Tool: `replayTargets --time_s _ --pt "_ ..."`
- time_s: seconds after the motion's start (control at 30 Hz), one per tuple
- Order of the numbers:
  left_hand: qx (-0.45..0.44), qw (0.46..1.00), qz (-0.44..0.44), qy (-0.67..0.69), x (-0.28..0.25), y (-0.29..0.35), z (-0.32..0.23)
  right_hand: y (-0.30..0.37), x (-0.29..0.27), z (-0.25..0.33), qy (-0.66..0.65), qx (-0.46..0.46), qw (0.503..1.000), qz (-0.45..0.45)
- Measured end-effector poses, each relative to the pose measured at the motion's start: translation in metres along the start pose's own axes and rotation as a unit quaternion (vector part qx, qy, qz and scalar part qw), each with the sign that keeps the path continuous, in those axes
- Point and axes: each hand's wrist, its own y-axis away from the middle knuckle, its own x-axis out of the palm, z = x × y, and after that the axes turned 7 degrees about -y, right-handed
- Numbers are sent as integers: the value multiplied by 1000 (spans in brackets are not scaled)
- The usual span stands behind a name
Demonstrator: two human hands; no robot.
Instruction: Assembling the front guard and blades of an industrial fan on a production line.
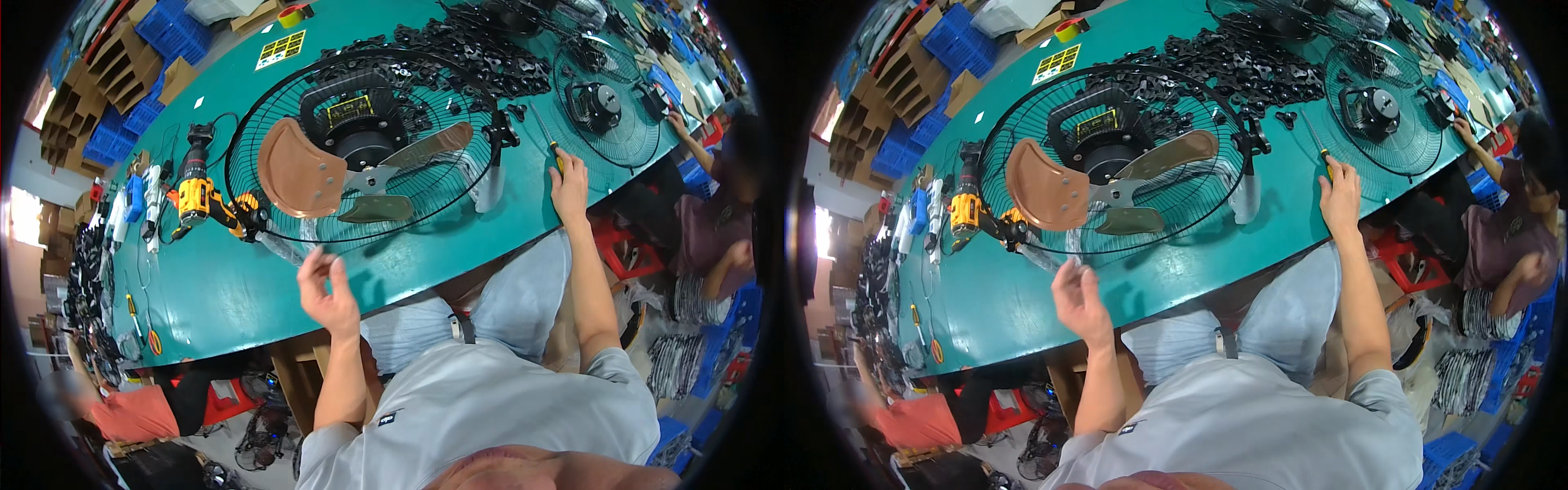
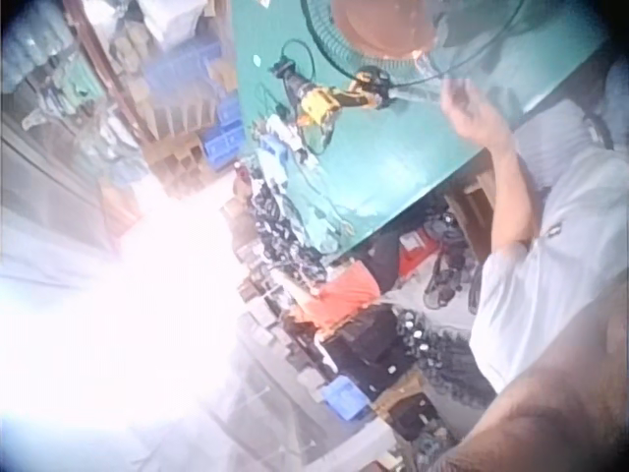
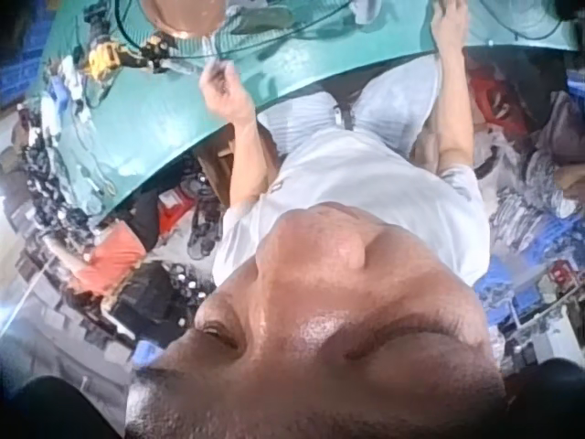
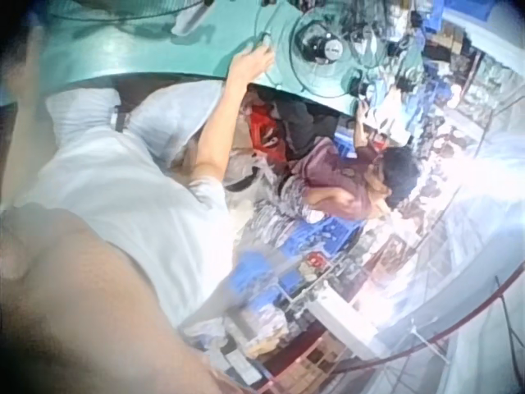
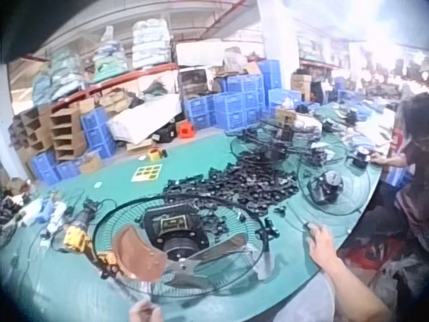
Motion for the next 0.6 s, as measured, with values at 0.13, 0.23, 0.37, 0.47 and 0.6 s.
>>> replayTargets --time_s 0.13,0.23,0.37,0.47,0.6 --pt "-117 975 94 162 39 -24 -43 -10 -16 3 -54 -32 994 -84" --pt "-130 948 75 280 61 -35 -48 -36 -66 42 -151 -48 948 -275" --pt "-157 932 46 322 74 -41 -41 -74 -156 115 -387 -88 839 -372" --pt "-159 939 46 302 77 -52 -43 -93 -195 190 -505 -160 763 -369" --pt "-161 937 61 304 74 -59 -54 -111 -161 261 -440 -260 810 -288"
